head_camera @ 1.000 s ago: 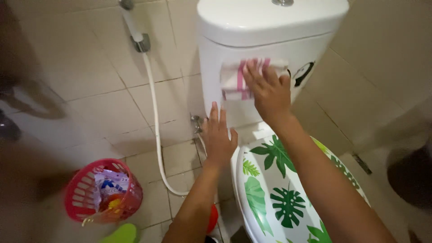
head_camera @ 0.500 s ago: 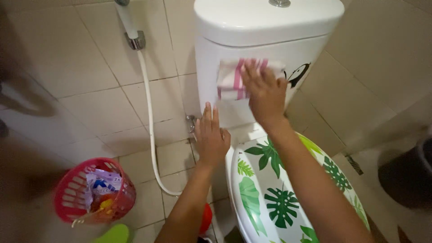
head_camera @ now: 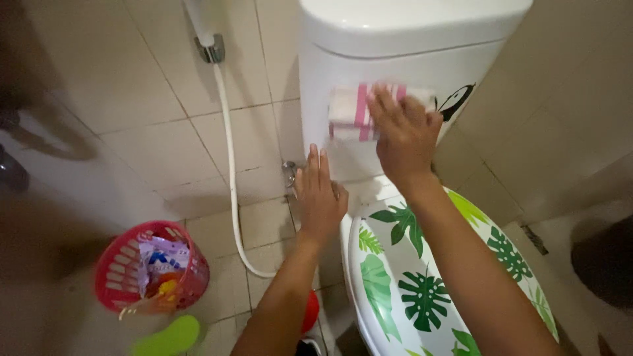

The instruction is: Cleaning the exterior surfaces of a toilet tank and lid using a brush, sponge, and cloth.

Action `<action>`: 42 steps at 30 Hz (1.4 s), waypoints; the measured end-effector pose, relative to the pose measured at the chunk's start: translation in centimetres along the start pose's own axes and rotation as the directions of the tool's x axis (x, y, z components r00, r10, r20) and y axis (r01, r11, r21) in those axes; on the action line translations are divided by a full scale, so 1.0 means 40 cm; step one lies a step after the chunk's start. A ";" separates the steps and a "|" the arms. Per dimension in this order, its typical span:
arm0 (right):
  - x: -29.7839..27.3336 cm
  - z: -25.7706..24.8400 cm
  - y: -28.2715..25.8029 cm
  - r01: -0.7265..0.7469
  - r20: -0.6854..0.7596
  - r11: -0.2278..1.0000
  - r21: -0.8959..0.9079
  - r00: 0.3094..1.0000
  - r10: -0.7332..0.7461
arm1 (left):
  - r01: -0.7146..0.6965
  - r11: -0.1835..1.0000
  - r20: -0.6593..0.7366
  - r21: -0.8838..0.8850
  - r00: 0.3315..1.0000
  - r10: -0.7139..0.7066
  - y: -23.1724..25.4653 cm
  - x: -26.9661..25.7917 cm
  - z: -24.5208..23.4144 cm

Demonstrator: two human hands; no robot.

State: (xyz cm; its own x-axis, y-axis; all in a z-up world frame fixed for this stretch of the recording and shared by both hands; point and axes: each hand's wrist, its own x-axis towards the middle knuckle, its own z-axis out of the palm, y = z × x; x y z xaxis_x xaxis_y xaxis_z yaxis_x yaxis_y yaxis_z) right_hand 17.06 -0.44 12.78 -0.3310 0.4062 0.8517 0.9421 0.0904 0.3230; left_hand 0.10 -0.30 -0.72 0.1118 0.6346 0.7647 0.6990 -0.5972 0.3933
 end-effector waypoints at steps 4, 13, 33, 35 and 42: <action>-0.001 0.034 -0.024 -0.053 -0.044 0.998 0.041 0.998 0.055 | 0.001 1.000 -0.004 -0.031 1.000 -0.001 0.004 0.014 -0.006; -0.222 0.151 -0.139 -0.088 0.109 0.982 0.169 0.992 0.070 | 0.091 0.995 0.048 0.040 0.995 -0.093 -0.021 -0.017 0.025; -0.335 0.171 -0.169 -0.206 0.126 0.961 0.183 0.975 0.185 | 0.033 0.973 0.115 0.229 0.991 -0.060 -0.028 0.017 0.019; -0.323 0.155 -0.170 -0.235 0.221 0.954 0.187 0.956 0.192 | 0.052 0.972 0.217 0.229 0.971 -0.103 -0.037 0.015 0.022; -0.320 0.153 -0.163 -0.344 0.372 0.860 0.376 0.906 0.200 | 0.122 0.986 0.294 0.117 0.944 -0.151 -0.101 -0.052 0.086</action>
State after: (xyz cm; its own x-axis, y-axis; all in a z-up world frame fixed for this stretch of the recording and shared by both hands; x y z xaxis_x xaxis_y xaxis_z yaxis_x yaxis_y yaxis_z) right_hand 15.49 -0.67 -2.73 -0.0915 0.7245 0.6832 0.9447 0.2802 -0.1706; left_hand -0.54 2.48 -5.65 0.2071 0.8335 0.5123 0.7852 -0.4540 0.4211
